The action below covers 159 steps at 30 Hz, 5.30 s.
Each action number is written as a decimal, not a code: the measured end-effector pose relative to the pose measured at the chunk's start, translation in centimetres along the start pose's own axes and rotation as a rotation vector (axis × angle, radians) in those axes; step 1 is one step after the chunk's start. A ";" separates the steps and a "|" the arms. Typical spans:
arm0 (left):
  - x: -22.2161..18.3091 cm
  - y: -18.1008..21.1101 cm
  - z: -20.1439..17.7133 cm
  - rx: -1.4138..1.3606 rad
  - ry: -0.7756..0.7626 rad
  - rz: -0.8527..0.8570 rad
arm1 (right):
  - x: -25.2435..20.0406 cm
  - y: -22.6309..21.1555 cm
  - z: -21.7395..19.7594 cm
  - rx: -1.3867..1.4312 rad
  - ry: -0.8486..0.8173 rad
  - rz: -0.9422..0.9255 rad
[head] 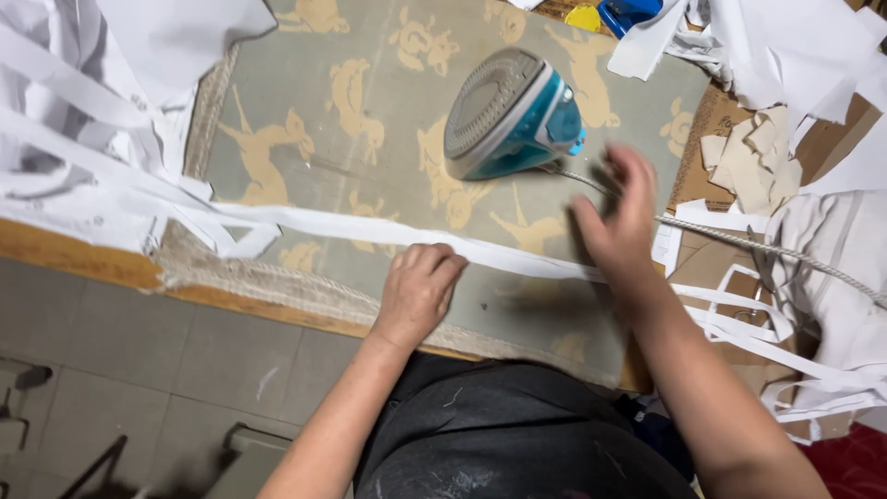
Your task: Ironing a long thin strip of white fabric on a work table
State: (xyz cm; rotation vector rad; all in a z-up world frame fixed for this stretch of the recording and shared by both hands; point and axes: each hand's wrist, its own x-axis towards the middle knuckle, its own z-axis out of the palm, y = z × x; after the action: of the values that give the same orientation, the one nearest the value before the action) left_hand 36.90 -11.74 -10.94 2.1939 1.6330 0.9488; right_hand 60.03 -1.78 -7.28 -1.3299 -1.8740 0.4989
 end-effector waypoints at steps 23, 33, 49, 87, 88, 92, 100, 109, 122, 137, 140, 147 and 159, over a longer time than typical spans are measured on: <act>1.3 4.0 8.3 0.137 0.114 0.289 | -5.1 2.1 -15.3 -0.632 -0.694 -0.265; 0.7 4.2 10.2 0.068 0.070 -0.063 | -4.5 1.1 -13.9 -0.496 -0.708 -0.070; 0.8 3.7 9.0 0.044 0.044 -0.124 | -2.6 -1.7 -11.4 -0.404 -0.794 0.008; 0.2 -2.8 2.4 0.013 -0.014 -0.239 | 0.0 -5.5 -4.1 -0.476 -0.870 0.005; 0.2 -3.1 1.9 -0.025 -0.011 -0.232 | 0.2 -5.5 -3.9 -0.480 -0.883 0.021; -0.2 -4.1 0.1 0.025 -0.044 -0.214 | 0.7 -6.7 -3.3 -0.515 -0.924 0.059; -0.9 -6.4 1.0 0.013 -0.033 -0.180 | 0.9 -6.6 -2.3 -0.528 -0.925 0.052; -0.1 -5.1 -0.6 0.144 -0.137 -0.094 | 0.9 -6.6 -1.6 -0.524 -0.902 0.039; 0.2 -5.7 0.0 0.034 -0.154 -0.260 | 1.2 -7.6 -0.9 -0.505 -0.888 0.038; 1.0 -5.4 -0.2 0.009 -0.196 -0.366 | 1.4 -8.8 -0.5 -0.462 -0.836 0.015; 0.8 -5.1 -1.0 -0.022 -0.186 -0.393 | 1.5 -9.0 -0.5 -0.467 -0.845 0.023; -0.3 -6.5 -0.6 -0.025 -0.075 -0.345 | 1.7 -9.9 -0.1 -0.469 -0.868 0.035; -0.1 -6.0 -2.0 0.051 -0.077 -0.367 | 2.1 -10.5 1.0 -0.458 -0.849 0.069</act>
State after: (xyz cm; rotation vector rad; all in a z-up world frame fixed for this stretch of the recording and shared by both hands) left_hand 31.11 -10.10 -12.77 1.8402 1.9492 0.7160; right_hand 52.43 -3.71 0.13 -1.6283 -2.7654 0.7858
